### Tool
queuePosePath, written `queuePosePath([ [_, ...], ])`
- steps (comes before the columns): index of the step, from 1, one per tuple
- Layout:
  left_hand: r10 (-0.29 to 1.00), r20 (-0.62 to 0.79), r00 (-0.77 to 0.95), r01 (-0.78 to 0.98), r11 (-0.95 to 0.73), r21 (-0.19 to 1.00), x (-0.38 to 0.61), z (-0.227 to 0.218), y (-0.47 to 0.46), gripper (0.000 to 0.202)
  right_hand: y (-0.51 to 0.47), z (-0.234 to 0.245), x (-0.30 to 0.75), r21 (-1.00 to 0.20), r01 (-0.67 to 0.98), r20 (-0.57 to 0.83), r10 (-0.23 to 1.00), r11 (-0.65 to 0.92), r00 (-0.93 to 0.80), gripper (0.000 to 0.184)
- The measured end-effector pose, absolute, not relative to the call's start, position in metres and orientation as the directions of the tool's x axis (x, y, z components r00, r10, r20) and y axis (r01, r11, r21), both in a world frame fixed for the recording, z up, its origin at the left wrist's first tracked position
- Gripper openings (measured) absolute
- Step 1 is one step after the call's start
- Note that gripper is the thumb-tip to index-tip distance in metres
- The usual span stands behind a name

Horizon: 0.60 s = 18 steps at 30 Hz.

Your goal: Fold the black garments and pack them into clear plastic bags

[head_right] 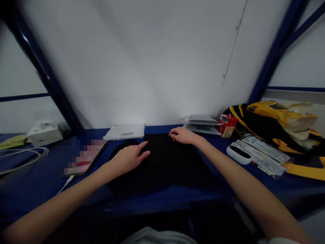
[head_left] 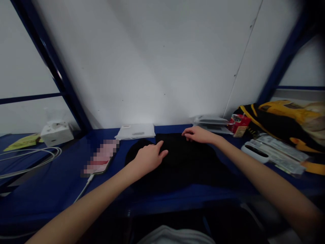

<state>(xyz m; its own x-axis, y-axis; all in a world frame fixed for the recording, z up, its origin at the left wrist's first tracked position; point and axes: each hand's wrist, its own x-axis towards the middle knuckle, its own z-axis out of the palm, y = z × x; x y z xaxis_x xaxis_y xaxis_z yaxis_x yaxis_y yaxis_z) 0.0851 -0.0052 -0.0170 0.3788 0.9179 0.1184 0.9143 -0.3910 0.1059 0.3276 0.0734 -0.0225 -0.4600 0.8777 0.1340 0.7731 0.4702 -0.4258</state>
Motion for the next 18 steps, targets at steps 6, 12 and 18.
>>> queuePosePath([
  [6,0.887,0.111,0.448,0.816,-0.457,0.355,0.087,-0.029,0.014,0.045,0.073,-0.021,0.329,-0.393,0.797,0.134,0.886,0.458,-0.443,0.025],
  [12,0.897,0.184,0.402,0.818,-0.442,0.368,0.087,-0.029,0.021,0.040,0.071,-0.015,0.333,-0.389,0.812,0.146,0.899,0.436,-0.413,0.026],
  [18,0.887,0.284,0.363,0.863,-0.436,0.257,0.066,0.000,0.034,0.050,0.073,-0.015,0.335,-0.391,0.818,0.143,0.905,0.423,-0.399,0.025],
])
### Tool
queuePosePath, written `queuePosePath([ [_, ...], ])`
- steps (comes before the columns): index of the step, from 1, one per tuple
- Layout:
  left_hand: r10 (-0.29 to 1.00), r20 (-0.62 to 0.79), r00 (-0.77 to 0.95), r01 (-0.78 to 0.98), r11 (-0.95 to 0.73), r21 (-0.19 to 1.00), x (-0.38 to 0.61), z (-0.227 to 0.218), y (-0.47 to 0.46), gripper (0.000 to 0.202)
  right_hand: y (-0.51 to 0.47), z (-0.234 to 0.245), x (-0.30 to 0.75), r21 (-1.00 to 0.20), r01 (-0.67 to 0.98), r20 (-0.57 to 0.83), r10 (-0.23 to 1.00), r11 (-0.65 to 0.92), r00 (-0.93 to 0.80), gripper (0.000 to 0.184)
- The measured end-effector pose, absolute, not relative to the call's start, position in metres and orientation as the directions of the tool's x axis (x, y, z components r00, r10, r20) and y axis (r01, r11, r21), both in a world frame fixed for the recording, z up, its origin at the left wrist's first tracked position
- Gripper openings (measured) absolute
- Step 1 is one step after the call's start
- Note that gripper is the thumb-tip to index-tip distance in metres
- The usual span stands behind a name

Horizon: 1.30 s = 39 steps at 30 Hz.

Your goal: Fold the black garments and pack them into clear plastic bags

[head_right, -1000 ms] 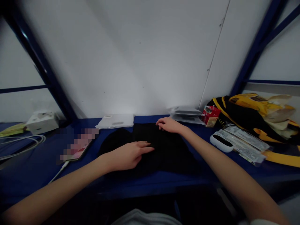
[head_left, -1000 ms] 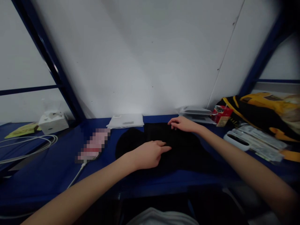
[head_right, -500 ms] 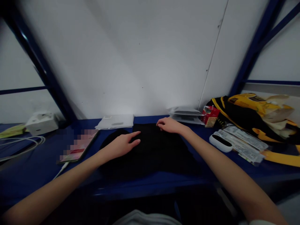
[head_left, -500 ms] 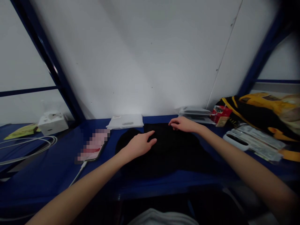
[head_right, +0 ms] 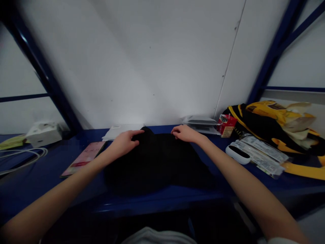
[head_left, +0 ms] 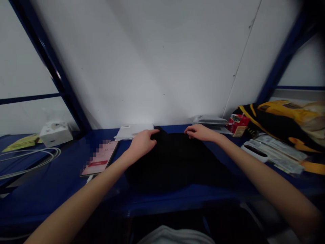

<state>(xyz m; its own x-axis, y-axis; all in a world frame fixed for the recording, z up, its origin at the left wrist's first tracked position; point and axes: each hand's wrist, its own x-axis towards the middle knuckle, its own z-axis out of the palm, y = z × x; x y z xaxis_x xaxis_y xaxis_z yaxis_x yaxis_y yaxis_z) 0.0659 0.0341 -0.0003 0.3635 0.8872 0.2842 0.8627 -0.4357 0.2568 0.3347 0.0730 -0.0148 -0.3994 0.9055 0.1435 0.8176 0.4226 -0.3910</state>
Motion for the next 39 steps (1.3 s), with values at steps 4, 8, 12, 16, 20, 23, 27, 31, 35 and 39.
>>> queuePosePath([
  [4,0.866,0.435,0.246,0.933,-0.333,0.134,0.076,0.011,0.035,0.055,0.076,-0.018,0.334,-0.379,0.835,0.135,0.916,0.400,-0.378,0.023],
  [8,0.787,0.539,0.299,0.929,-0.370,0.025,0.110,0.009,0.027,0.042,0.082,-0.023,0.337,-0.341,0.867,0.168,0.931,0.363,-0.324,0.021],
  [12,0.666,0.554,0.499,0.822,-0.566,-0.060,0.147,-0.003,0.018,0.033,0.089,-0.028,0.343,-0.290,0.889,0.197,0.931,0.354,-0.307,0.022],
  [16,0.546,0.407,0.732,0.630,-0.770,-0.100,0.168,-0.022,0.011,0.031,0.092,-0.031,0.349,-0.240,0.910,0.193,0.936,0.338,-0.296,0.020],
  [20,0.513,0.261,0.818,0.560,-0.813,-0.158,0.168,-0.034,0.004,0.023,0.094,-0.030,0.354,-0.222,0.924,0.184,0.944,0.312,-0.274,0.021],
  [23,0.533,0.242,0.811,0.581,-0.785,-0.216,0.160,-0.034,-0.001,0.030,0.095,-0.028,0.357,-0.230,0.921,0.199,0.941,0.316,-0.273,0.020],
  [27,0.568,0.209,0.796,0.605,-0.756,-0.249,0.155,-0.029,-0.002,0.027,0.092,-0.024,0.355,-0.293,0.865,0.211,0.910,0.406,-0.356,0.019],
  [31,0.564,0.191,0.803,0.595,-0.759,-0.263,0.154,-0.022,0.003,0.019,0.082,-0.017,0.347,-0.389,0.751,0.261,0.845,0.534,-0.466,0.019],
  [35,0.523,0.190,0.831,0.557,-0.785,-0.272,0.150,-0.019,0.009,0.018,0.073,-0.010,0.341,-0.441,0.678,0.229,0.805,0.587,-0.548,0.024],
  [39,0.467,0.188,0.864,0.503,-0.799,-0.330,0.149,-0.024,0.008,0.020,0.069,-0.006,0.339,-0.443,0.661,0.209,0.787,0.606,-0.581,0.025],
])
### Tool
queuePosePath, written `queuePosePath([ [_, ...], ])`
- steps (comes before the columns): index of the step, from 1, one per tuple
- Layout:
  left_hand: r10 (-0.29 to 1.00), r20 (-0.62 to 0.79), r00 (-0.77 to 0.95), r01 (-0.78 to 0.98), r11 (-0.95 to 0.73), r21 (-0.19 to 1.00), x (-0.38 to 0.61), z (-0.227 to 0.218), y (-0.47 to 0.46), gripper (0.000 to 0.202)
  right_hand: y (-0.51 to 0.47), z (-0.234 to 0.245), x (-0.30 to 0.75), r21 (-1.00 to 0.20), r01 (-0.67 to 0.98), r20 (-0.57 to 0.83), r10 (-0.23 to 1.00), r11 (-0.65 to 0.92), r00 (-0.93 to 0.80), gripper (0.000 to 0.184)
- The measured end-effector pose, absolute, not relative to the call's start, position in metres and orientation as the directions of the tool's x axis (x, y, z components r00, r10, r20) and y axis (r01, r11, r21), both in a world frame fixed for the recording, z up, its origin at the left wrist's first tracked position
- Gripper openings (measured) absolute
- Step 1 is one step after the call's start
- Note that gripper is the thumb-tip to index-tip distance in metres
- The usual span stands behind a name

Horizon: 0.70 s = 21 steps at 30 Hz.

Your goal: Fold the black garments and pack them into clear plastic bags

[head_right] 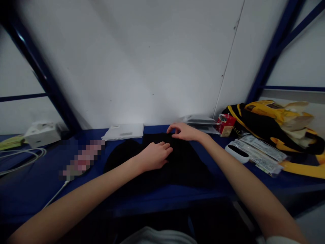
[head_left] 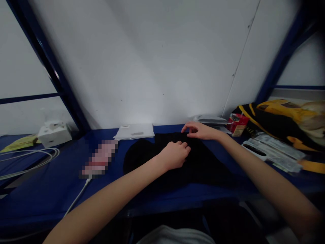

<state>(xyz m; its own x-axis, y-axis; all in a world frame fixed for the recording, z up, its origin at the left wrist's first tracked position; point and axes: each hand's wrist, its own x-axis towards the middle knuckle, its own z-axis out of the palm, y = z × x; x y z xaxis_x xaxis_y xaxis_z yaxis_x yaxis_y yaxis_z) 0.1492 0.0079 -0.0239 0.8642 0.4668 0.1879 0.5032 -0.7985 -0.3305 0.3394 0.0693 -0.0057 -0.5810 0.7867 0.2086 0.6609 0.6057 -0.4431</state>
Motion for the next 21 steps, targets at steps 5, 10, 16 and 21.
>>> queuePosePath([
  [5,0.450,0.174,0.876,0.482,-0.800,-0.358,0.150,-0.025,0.009,0.017,0.065,-0.002,0.340,-0.470,0.665,0.142,0.793,0.581,-0.592,0.029],
  [10,0.473,0.214,0.854,0.518,-0.808,-0.281,0.136,-0.015,0.019,0.018,0.060,0.002,0.342,-0.519,0.674,-0.111,0.741,0.525,-0.663,0.044],
  [16,0.549,0.283,0.787,0.606,-0.773,-0.188,0.110,-0.005,0.029,0.030,0.049,-0.003,0.332,-0.526,0.644,-0.110,0.706,0.556,-0.699,0.067],
  [21,0.600,0.307,0.739,0.639,-0.768,-0.039,0.096,-0.006,0.033,0.027,0.040,-0.016,0.301,-0.282,0.715,0.150,0.766,0.639,-0.625,0.064],
])
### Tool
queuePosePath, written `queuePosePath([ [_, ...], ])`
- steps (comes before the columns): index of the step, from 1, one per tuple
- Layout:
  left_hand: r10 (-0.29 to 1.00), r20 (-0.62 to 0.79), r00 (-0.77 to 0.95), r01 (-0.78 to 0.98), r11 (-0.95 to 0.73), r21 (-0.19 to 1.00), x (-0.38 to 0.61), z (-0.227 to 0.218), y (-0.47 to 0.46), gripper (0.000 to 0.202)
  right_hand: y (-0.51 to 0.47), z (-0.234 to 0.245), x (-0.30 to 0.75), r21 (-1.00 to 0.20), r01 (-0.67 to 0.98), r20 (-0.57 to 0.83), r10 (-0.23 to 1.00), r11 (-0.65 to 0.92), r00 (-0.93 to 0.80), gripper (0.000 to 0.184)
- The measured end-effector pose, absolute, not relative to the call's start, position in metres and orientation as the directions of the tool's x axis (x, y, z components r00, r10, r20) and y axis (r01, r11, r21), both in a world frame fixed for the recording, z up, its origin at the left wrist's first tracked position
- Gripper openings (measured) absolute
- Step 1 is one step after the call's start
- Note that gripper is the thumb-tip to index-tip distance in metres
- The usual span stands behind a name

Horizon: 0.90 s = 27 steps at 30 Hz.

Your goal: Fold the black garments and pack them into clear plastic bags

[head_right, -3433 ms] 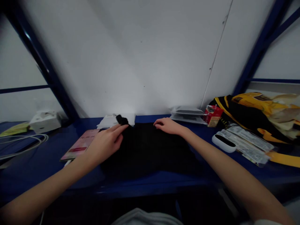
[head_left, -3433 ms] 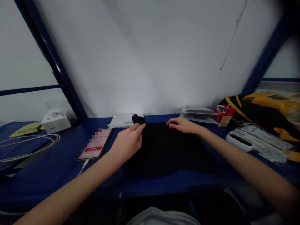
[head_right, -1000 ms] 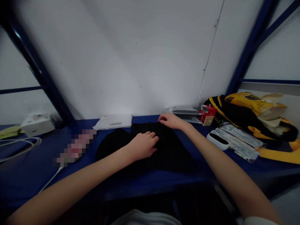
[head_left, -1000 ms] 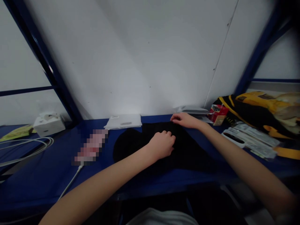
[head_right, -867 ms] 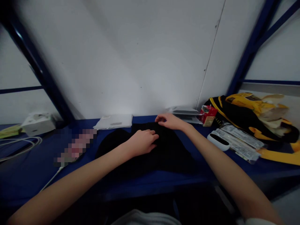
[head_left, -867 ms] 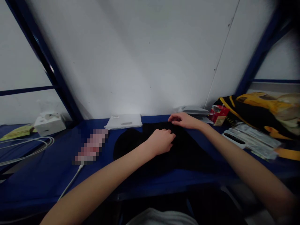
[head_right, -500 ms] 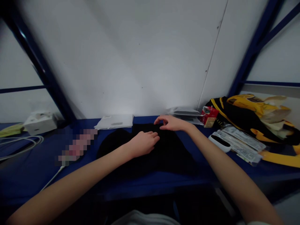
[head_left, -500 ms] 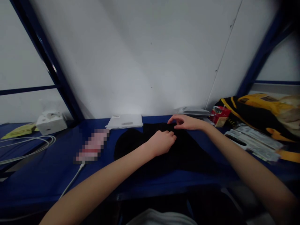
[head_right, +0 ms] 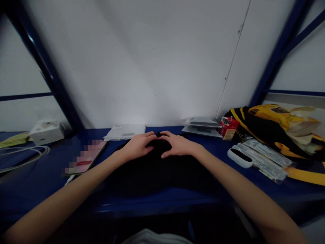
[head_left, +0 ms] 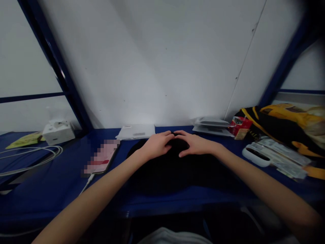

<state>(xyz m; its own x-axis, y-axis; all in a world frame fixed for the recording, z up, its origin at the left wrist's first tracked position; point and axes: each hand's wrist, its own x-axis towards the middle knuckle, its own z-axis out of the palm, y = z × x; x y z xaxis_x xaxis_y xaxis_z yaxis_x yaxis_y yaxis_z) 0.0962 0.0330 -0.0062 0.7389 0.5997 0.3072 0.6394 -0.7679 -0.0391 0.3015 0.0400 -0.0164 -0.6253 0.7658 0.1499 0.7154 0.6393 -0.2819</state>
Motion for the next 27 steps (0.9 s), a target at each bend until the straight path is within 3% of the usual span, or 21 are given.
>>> queuePosePath([
  [4,0.605,0.254,0.754,0.568,-0.796,0.208,0.088,0.000,0.035,0.021,0.038,-0.021,0.286,-0.109,0.794,0.209,0.794,0.599,-0.570,0.028],
  [6,0.616,0.215,0.758,0.529,-0.773,0.349,0.080,0.005,0.040,0.026,0.038,-0.022,0.284,-0.059,0.807,0.235,0.794,0.588,-0.561,0.022],
  [8,0.671,0.235,0.703,0.560,-0.727,0.398,0.068,0.008,0.050,0.026,0.040,-0.021,0.286,-0.036,0.817,0.264,0.793,0.576,-0.548,0.024],
  [12,0.834,0.412,0.366,0.868,-0.466,0.172,0.033,0.000,0.079,0.024,0.045,-0.019,0.294,-0.022,0.865,0.348,0.815,0.501,-0.463,0.030],
  [15,0.919,0.368,0.143,0.986,-0.163,0.024,0.007,-0.013,0.096,0.029,0.049,-0.016,0.302,-0.031,0.903,0.425,0.824,0.428,-0.376,0.031],
  [17,0.952,0.301,0.061,0.998,-0.054,-0.033,-0.006,-0.021,0.102,0.033,0.052,-0.014,0.307,-0.046,0.923,0.472,0.822,0.383,-0.318,0.030],
  [22,0.983,0.183,0.013,0.999,-0.008,-0.031,-0.018,-0.029,0.109,0.035,0.059,-0.012,0.319,-0.101,0.957,0.572,0.803,0.270,-0.166,0.033],
  [27,0.984,0.179,0.022,0.999,-0.017,-0.029,-0.021,-0.030,0.114,0.032,0.068,-0.016,0.327,-0.148,0.957,0.593,0.796,0.249,-0.116,0.034],
])
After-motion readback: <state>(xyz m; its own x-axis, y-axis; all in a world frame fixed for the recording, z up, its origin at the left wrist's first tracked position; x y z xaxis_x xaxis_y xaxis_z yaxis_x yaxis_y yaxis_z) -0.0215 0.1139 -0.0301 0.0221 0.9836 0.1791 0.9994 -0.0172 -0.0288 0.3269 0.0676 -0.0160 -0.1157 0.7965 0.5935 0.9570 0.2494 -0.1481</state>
